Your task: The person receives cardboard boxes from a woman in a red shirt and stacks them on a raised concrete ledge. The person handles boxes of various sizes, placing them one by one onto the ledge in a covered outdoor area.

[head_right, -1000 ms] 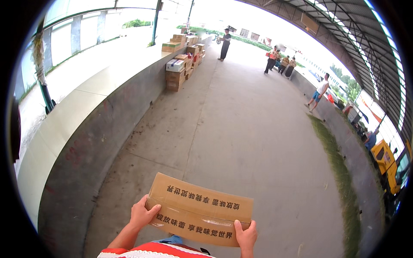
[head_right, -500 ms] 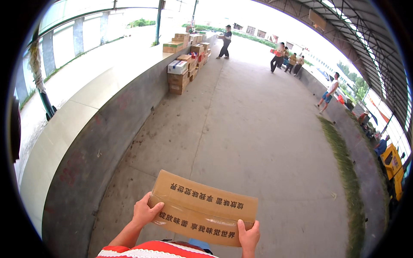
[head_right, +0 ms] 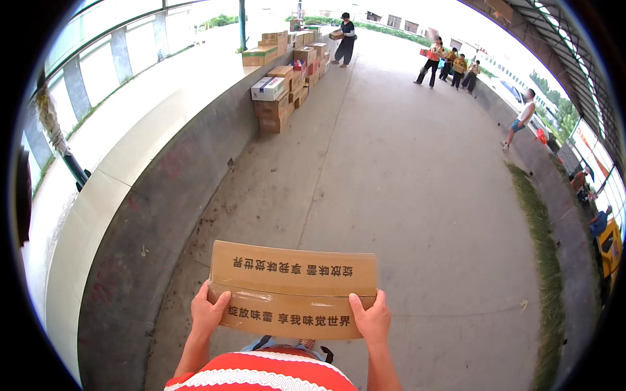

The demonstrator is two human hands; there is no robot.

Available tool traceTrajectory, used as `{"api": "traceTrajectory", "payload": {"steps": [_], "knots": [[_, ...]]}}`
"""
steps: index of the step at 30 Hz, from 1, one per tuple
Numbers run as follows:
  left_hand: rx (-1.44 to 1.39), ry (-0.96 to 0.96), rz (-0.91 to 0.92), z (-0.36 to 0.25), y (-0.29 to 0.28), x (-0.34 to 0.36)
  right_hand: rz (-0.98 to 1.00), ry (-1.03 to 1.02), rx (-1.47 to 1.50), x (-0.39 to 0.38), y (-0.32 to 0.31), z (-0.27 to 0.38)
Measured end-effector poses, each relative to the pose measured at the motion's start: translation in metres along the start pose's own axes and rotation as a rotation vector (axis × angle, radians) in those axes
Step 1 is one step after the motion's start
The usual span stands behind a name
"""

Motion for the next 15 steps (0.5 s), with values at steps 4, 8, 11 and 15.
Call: {"api": "traceTrajectory", "payload": {"steps": [4,8,11,15], "knots": [[0.017,-0.021,-0.015,-0.012,-0.013,-0.004,0.057,0.028,0.001,-0.005,0.002,0.006],[0.024,-0.022,0.046,-0.023,-0.007,0.014,0.021,0.060,-0.012,-0.001,-0.006,0.005],[0.012,-0.028,0.129,-0.010,0.025,0.062,-0.054,0.111,-0.034,0.021,0.004,-0.006],[0.000,-0.024,0.226,0.002,0.103,0.111,-0.111,0.193,-0.117,0.072,0.013,-0.023]]}}
Point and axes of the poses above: each hand's wrist, its own x-axis towards the middle knuckle, its own y-axis out of the palm, z = x × y, the point moved 6 cm from there along x, towards the middle knuckle, and after that the axes turned 7 degrees about -x, right-handed, at the moved point
